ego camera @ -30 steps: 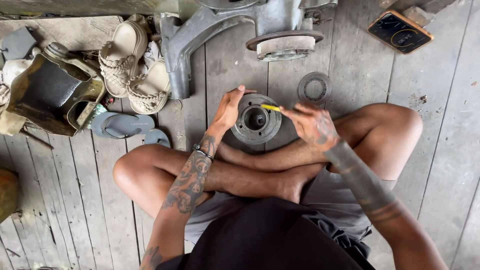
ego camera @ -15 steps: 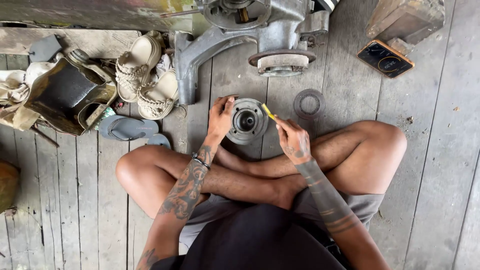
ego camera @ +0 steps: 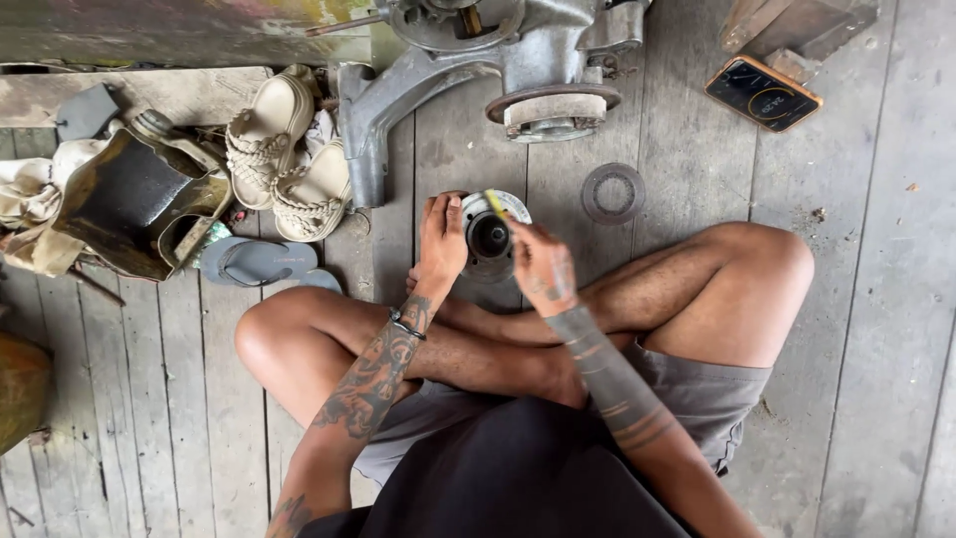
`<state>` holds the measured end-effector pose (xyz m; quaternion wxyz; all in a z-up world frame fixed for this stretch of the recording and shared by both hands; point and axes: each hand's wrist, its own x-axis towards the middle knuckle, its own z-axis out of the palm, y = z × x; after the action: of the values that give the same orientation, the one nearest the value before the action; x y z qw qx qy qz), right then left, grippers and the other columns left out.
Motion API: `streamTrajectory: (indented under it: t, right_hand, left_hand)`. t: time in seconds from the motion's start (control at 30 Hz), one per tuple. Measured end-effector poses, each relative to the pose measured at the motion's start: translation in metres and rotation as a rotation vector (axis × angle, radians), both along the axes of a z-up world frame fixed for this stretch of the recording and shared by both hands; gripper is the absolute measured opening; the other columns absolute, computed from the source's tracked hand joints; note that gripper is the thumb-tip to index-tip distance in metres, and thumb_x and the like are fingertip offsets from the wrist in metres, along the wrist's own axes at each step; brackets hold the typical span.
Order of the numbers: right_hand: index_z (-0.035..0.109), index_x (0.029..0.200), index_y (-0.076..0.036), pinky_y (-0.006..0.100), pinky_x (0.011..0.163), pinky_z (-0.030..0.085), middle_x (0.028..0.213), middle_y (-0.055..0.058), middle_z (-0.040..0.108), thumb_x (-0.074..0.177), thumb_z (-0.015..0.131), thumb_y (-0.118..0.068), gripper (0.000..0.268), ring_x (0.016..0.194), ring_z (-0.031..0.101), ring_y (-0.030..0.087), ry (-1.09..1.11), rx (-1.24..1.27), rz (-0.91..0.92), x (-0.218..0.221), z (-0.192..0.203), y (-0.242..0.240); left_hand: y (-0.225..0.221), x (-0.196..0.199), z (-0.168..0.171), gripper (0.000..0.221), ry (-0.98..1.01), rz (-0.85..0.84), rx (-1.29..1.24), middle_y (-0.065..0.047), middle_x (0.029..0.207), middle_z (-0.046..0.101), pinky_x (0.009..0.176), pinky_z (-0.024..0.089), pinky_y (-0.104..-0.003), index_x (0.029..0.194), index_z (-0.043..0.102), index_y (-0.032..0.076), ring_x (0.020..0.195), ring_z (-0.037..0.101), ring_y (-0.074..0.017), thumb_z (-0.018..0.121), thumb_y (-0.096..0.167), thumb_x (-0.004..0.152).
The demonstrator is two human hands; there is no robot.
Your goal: A person sitting on a wooden floor inspects and marks a motorcycle engine component using a small yellow tool.
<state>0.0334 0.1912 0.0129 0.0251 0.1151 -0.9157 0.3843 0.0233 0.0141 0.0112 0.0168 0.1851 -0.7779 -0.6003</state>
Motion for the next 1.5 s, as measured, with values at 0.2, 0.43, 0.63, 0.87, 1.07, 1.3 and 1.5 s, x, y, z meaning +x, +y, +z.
streamTrajectory:
  t: [0.2,0.43,0.63,0.87,1.07,1.3,1.5]
  right_hand:
    - [0.073,0.125,-0.017,0.051,0.069,0.059,0.095,0.013,0.074,0.093,0.056,0.0,0.04,0.081,0.073,0.04,0.006,0.07,0.004,-0.007,0.002,0.022]
    - [0.073,0.123,-0.026,0.049,0.069,0.061,0.094,0.008,0.074,0.093,0.06,-0.006,0.039,0.083,0.074,0.038,-0.084,-0.067,0.082,-0.01,0.006,-0.023]
    - [0.07,0.129,-0.033,0.053,0.066,0.059,0.087,0.009,0.07,0.092,0.061,-0.009,0.044,0.077,0.073,0.038,-0.032,0.256,0.089,-0.015,-0.011,0.043]
    - [0.071,0.127,-0.015,0.055,0.073,0.059,0.102,0.019,0.075,0.095,0.056,-0.003,0.037,0.089,0.073,0.045,-0.121,0.056,0.07,0.02,0.027,0.017]
    - [0.072,0.125,-0.013,0.054,0.074,0.06,0.106,0.019,0.076,0.094,0.059,-0.003,0.035,0.093,0.072,0.046,-0.111,-0.035,0.078,-0.01,0.023,0.009]
    - [0.073,0.124,-0.016,0.052,0.076,0.061,0.106,0.015,0.077,0.093,0.06,-0.01,0.034,0.092,0.074,0.04,-0.194,0.128,0.052,0.049,0.036,0.031]
    - [0.073,0.127,-0.018,0.053,0.075,0.061,0.109,0.016,0.077,0.094,0.06,-0.007,0.037,0.091,0.074,0.042,-0.117,0.057,0.015,0.0,0.007,0.018]
  left_hand:
    - [0.004,-0.001,0.014,0.036,0.033,0.01,-0.029,-0.014,0.097,0.051,0.086,0.047,-0.044,0.11,0.064,0.004,0.091,0.056,-0.0287,0.039,0.03,0.111]
    - [-0.003,0.0,-0.011,0.038,0.027,0.037,-0.015,-0.02,0.101,0.053,0.086,0.046,-0.049,0.116,0.061,0.001,0.093,0.058,-0.0375,0.038,0.032,0.111]
    - [-0.006,-0.006,0.004,0.035,-0.027,-0.001,0.007,-0.01,0.098,0.053,0.088,0.048,-0.041,0.116,0.067,0.01,0.092,0.059,-0.0268,0.039,0.029,0.11]
    - [-0.005,-0.004,-0.002,0.039,0.055,-0.028,-0.071,-0.019,0.1,0.052,0.084,0.047,-0.046,0.115,0.065,0.001,0.088,0.058,-0.034,0.036,0.027,0.111]
    - [-0.008,-0.002,0.004,0.041,0.061,-0.052,-0.097,-0.019,0.101,0.052,0.078,0.047,-0.046,0.116,0.062,0.0,0.086,0.058,-0.0341,0.032,0.028,0.112]
    - [-0.009,-0.006,-0.001,0.041,-0.029,-0.099,-0.158,-0.023,0.11,0.058,0.086,0.05,-0.053,0.114,0.063,0.001,0.101,0.063,-0.0455,0.036,0.031,0.111]
    - [-0.012,0.0,-0.004,0.048,-0.076,-0.055,-0.07,-0.032,0.13,0.051,0.097,0.048,-0.062,0.136,0.05,-0.009,0.121,0.055,-0.0515,0.027,0.027,0.113]
